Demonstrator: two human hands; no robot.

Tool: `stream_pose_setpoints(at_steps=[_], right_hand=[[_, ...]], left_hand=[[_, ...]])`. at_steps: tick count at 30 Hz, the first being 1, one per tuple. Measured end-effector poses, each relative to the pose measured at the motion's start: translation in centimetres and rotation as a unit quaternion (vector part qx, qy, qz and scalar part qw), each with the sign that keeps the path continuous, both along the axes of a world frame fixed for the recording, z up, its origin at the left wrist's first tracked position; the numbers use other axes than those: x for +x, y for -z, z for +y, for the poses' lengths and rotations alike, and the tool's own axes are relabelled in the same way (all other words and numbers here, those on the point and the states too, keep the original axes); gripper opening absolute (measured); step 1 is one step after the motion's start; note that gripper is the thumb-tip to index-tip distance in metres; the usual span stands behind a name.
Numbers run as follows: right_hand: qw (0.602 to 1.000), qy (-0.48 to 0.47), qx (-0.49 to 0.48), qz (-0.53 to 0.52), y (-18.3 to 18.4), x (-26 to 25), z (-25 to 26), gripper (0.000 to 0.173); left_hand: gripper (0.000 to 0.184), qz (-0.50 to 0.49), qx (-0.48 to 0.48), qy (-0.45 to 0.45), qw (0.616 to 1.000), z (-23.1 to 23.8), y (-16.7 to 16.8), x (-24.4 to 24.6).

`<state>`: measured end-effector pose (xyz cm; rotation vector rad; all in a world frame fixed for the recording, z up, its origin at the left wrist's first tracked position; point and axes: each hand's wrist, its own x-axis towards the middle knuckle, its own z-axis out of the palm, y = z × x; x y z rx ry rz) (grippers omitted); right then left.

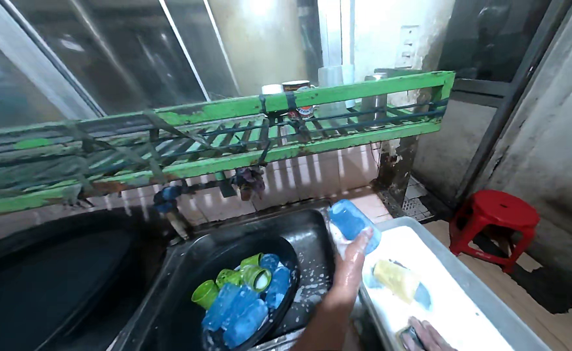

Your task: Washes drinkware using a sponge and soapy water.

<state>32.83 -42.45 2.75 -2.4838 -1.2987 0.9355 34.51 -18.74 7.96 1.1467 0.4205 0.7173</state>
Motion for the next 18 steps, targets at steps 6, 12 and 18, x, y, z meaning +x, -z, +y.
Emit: stream_pose_setpoints(at_steps=[6,12,18], right_hand=[[0.997,0.012,-0.034,-0.061,-0.4,1.4,1.1,0.062],[0.993,0.103,-0.011,-0.047,-1.5,2.4,2.3,0.053],[0.777,0.468,0.338,0.252,-6.8,2.7,4.5,0.046]], left_hand=[[0.054,0.068,-0.064,0.045,0.995,-2.9,0.9,0.0],[0.045,0.051,-0.124,0.066,0.989,-4.5,1.2,-0.4],[0.045,0.040,-0.202,0.083,0.975,-5.9,0.5,-1.6]])
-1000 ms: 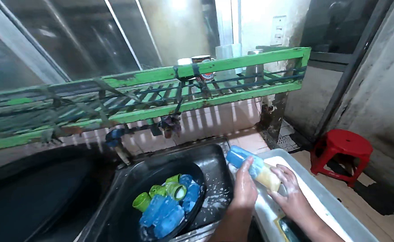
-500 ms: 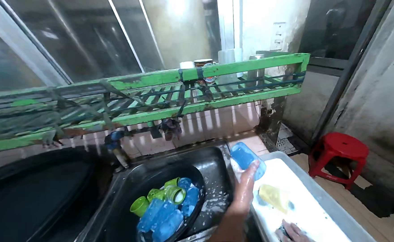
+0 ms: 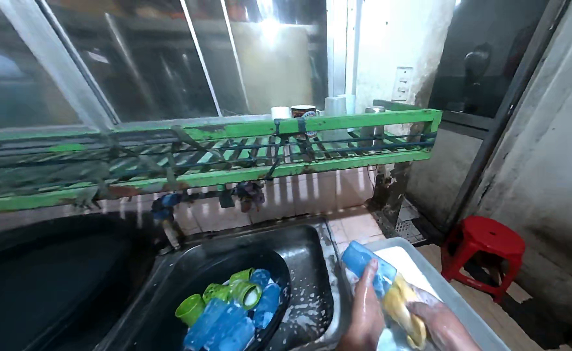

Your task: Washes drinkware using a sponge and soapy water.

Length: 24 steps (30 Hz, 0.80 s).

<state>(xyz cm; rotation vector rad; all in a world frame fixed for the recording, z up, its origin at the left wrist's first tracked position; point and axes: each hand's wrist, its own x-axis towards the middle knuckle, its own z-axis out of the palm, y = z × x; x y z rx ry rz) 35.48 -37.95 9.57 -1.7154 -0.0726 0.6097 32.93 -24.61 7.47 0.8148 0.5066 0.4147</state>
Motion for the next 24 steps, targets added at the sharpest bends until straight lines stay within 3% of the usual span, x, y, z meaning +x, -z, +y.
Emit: stream_pose_setpoints(at_steps=[5,7,8,10,12,13,14,16,18,19,20,21,22,23,24], right_hand=[[0.982,-0.008,0.174,-0.077,-1.1,-1.7,2.4,0.040],[0.973,0.020,0.216,-0.075,-0.5,-1.4,2.9,0.028],[0.977,0.041,0.184,-0.099,-0.7,-1.6,3.4,0.024],[0.974,-0.017,0.014,-0.225,-0.5,-0.8,3.4,0.038],[0.906,-0.178,-0.179,-0.340,-1.9,0.3,2.6,0.047],[0.872,-0.233,-0.236,-0.359,-2.4,0.7,2.3,0.049],[0.863,-0.234,-0.237,-0.380,-1.7,1.0,2.3,0.050],[0.915,-0.115,-0.108,-0.371,1.4,1.5,3.2,0.041],[0.980,0.025,0.073,-0.183,0.9,0.8,4.7,0.032],[0.979,0.089,0.168,-0.068,-0.4,-0.1,5.6,0.028],[0.969,0.129,0.210,-0.033,-1.2,-0.7,6.4,0.026],[0.970,0.126,0.192,-0.079,-1.1,-1.2,6.9,0.029],[0.977,0.067,0.114,-0.170,-0.4,-0.9,6.7,0.036],[0.961,-0.009,-0.025,-0.275,0.1,-0.4,6.2,0.040],[0.917,-0.101,-0.160,-0.351,-0.2,-0.2,5.0,0.039]], left_hand=[[0.045,-0.054,-0.103,0.053,0.992,-0.5,-1.5,-0.5],[0.041,-0.072,-0.107,0.082,0.988,-0.4,-1.8,-0.6],[0.039,-0.075,-0.105,0.094,0.987,-0.6,-1.9,-0.7],[0.040,-0.063,-0.064,0.104,0.991,-1.7,-1.5,-0.6],[0.039,-0.011,0.007,0.060,0.998,-3.3,-1.6,-0.2],[0.043,0.015,0.027,0.035,0.999,-3.8,-1.7,0.0],[0.048,0.028,0.027,0.014,0.999,-4.1,-1.7,0.2],[0.049,0.035,-0.001,0.002,0.999,-3.8,-2.1,0.5],[0.046,-0.012,-0.057,0.040,0.997,-2.1,-2.1,0.5],[0.046,-0.042,-0.091,0.066,0.993,-0.9,-1.8,0.7],[0.045,-0.070,-0.116,0.089,0.987,0.1,-1.4,1.0],[0.045,-0.090,-0.123,0.110,0.982,0.8,-1.2,1.3],[0.043,-0.094,-0.102,0.118,0.983,0.9,-1.4,1.4],[0.038,-0.078,-0.056,0.112,0.989,0.6,-1.8,1.2],[0.037,-0.047,-0.011,0.091,0.995,-0.3,-2.0,1.0]])
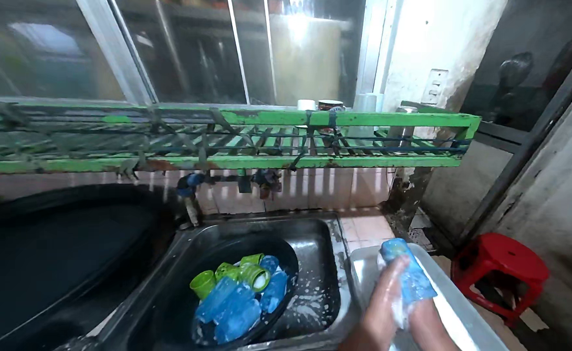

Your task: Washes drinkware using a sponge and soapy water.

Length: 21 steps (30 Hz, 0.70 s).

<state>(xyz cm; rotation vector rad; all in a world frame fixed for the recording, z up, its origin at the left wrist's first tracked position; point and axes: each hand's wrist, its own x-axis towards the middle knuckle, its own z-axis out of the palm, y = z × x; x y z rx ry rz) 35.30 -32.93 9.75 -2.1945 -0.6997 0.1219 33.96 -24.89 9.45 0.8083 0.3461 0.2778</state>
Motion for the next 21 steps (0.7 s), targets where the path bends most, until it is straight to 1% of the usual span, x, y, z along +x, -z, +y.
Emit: stream_pose_setpoints(at_steps=[1,2,3,4,5,6,7,8,9,10,11,12,13,14,15,16,17,18,19,20,21], right_hand=[[0.990,-0.062,-0.126,-0.034,-1.1,0.3,-1.3,0.039],[0.979,-0.101,-0.169,-0.053,-1.1,0.8,-2.2,0.041],[0.987,-0.101,-0.115,-0.057,-0.5,0.9,-2.5,0.040],[0.997,-0.069,0.001,-0.026,0.5,0.9,-2.3,0.039],[0.989,-0.012,0.144,0.040,1.5,0.5,-1.5,0.037],[0.953,0.059,0.263,0.139,1.4,-0.4,-0.5,0.030],[0.908,0.124,0.331,0.222,0.3,-1.3,0.6,0.024],[0.893,0.158,0.344,0.243,-0.5,-1.9,1.4,0.024],[0.919,0.145,0.310,0.194,-0.1,-1.9,1.5,0.027],[0.963,0.092,0.240,0.079,1.6,-1.1,1.1,0.032],[0.985,0.038,0.142,-0.086,3.8,0.3,0.2,0.034],[0.981,-0.010,0.050,-0.187,5.4,1.5,-1.2,0.033],[0.972,-0.041,-0.022,-0.232,6.1,2.1,-2.4,0.033],[0.974,-0.058,-0.060,-0.211,6.0,2.2,-3.2,0.036],[0.986,-0.059,-0.055,-0.148,5.7,2.3,-3.6,0.040],[0.995,-0.046,-0.006,-0.091,5.9,2.7,-3.7,0.041],[0.998,-0.023,0.051,-0.022,5.9,3.4,-3.6,0.043],[0.993,-0.004,0.100,0.060,5.6,4.2,-3.9,0.045],[0.980,0.019,0.113,0.161,4.2,4.8,-4.2,0.043],[0.964,0.025,0.113,0.239,3.0,5.4,-4.7,0.038],[0.950,0.018,0.120,0.287,2.2,5.5,-5.2,0.033]], left_hand=[[0.042,0.031,0.029,-0.033,0.999,-1.0,0.2,0.0],[0.050,0.054,0.038,-0.061,0.996,-1.9,0.4,0.1],[0.058,0.063,0.035,-0.077,0.994,-2.2,0.6,0.2],[0.062,0.063,0.019,-0.077,0.995,-2.2,0.5,0.1],[0.061,0.054,-0.002,-0.067,0.996,-1.8,0.2,-0.1],[0.054,0.042,-0.030,-0.052,0.997,-1.2,-0.1,-0.2],[0.047,0.028,-0.065,-0.028,0.997,-0.4,-0.3,-0.2],[0.041,0.015,-0.093,-0.004,0.996,0.3,-0.2,0.1],[0.039,0.010,-0.098,0.018,0.995,0.8,-0.2,0.3],[0.038,0.012,-0.071,0.018,0.997,0.8,-0.2,0.4],[0.040,0.021,-0.029,-0.001,0.999,0.2,-0.2,0.4],[0.053,0.033,0.007,-0.032,0.999,-0.7,0.4,0.4],[0.071,0.046,0.032,-0.059,0.997,-1.6,1.0,0.5],[0.080,0.062,0.049,-0.072,0.994,-2.3,1.2,0.3],[0.083,0.079,0.074,-0.074,0.991,-2.8,1.2,-0.1],[0.083,0.083,0.119,-0.056,0.988,-3.0,0.9,-0.6],[0.082,0.072,0.192,-0.019,0.979,-3.1,0.7,-1.3],[0.075,0.047,0.294,0.022,0.954,-3.2,0.7,-2.0],[0.068,0.023,0.423,0.059,0.904,-3.2,0.8,-2.5],[0.062,-0.009,0.560,0.074,0.825,-3.0,1.3,-2.9],[0.058,-0.036,0.676,0.081,0.731,-2.6,1.7,-3.2]])
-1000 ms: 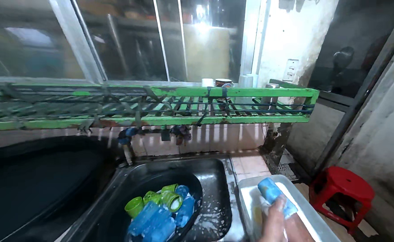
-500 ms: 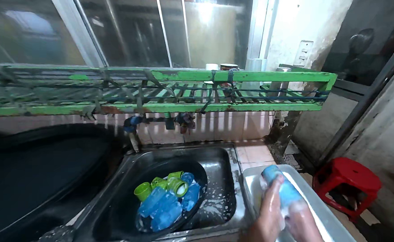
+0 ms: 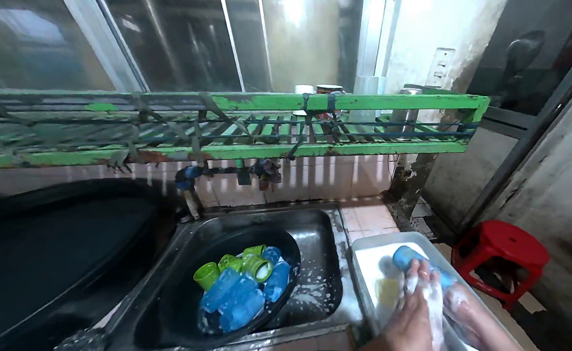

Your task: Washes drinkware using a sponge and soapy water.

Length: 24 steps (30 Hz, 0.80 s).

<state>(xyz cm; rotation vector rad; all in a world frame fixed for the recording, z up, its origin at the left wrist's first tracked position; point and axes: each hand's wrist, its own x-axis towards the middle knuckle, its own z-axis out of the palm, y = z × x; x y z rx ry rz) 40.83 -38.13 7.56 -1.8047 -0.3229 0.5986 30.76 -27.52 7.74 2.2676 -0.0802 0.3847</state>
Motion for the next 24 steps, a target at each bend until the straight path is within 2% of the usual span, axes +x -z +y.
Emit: stream_pose_setpoints(at_steps=[2,3,5,7,10,12,14,15,16,17,18,19,20,21,22,24], right_hand=[[0.997,-0.043,0.023,0.054,-2.3,-1.3,-0.7,0.019],[0.994,-0.087,0.031,0.065,-2.7,-1.3,-1.2,0.019],[0.986,-0.158,0.011,0.057,-3.3,-0.7,-1.7,0.023],[0.982,-0.178,-0.029,0.060,-4.4,0.1,-2.3,0.030],[0.977,-0.203,-0.057,0.042,-7.0,1.8,-4.6,0.049],[0.976,-0.210,-0.061,-0.005,-7.6,2.4,-5.0,0.055],[0.982,-0.133,-0.105,-0.086,-6.7,0.8,-2.7,0.055],[0.985,-0.044,-0.103,-0.128,-5.6,-0.4,-1.1,0.051],[0.979,0.048,-0.062,-0.191,-3.8,-0.9,0.1,0.043],[0.967,0.106,0.011,-0.230,-2.4,-0.8,0.7,0.034],[0.961,0.124,0.091,-0.229,-1.8,-0.3,0.7,0.028],[0.957,0.120,0.150,-0.218,-1.3,0.4,0.3,0.025],[0.957,0.118,0.160,-0.211,-1.2,0.9,0.1,0.024],[0.960,0.110,0.116,-0.229,-1.5,1.1,0.1,0.024],[0.959,0.084,0.026,-0.269,-2.2,1.0,0.3,0.025],[0.925,-0.003,-0.163,-0.345,-3.6,0.3,1.6,0.028]], left_hand=[[0.057,-0.078,0.233,0.022,0.969,1.4,0.8,0.6],[0.060,-0.101,0.288,0.040,0.951,2.4,0.8,1.2],[0.070,-0.103,0.310,0.088,0.941,4.2,0.4,2.3],[0.077,-0.071,0.295,0.105,0.947,5.2,0.2,2.7],[0.081,-0.005,0.283,0.080,0.956,6.9,-0.5,2.8],[0.079,0.054,0.277,0.055,0.958,6.7,-1.6,2.7],[0.085,0.131,0.211,0.031,0.968,4.8,-2.9,2.8],[0.088,0.170,0.145,0.017,0.975,3.7,-3.5,3.0],[0.091,0.202,0.040,0.009,0.979,3.2,-3.6,3.3],[0.098,0.218,-0.112,0.013,0.969,3.0,-3.5,3.5],[0.099,0.222,-0.284,0.026,0.932,3.1,-3.1,3.5],[0.097,0.225,-0.428,0.036,0.874,3.1,-2.6,3.2],[0.091,0.229,-0.516,0.039,0.824,2.9,-2.3,2.9],[0.087,0.229,-0.539,0.040,0.809,2.7,-2.0,2.8],[0.087,0.213,-0.507,0.040,0.834,2.4,-1.8,2.7],[0.094,0.115,-0.323,0.018,0.939,1.4,-0.5,3.4]])
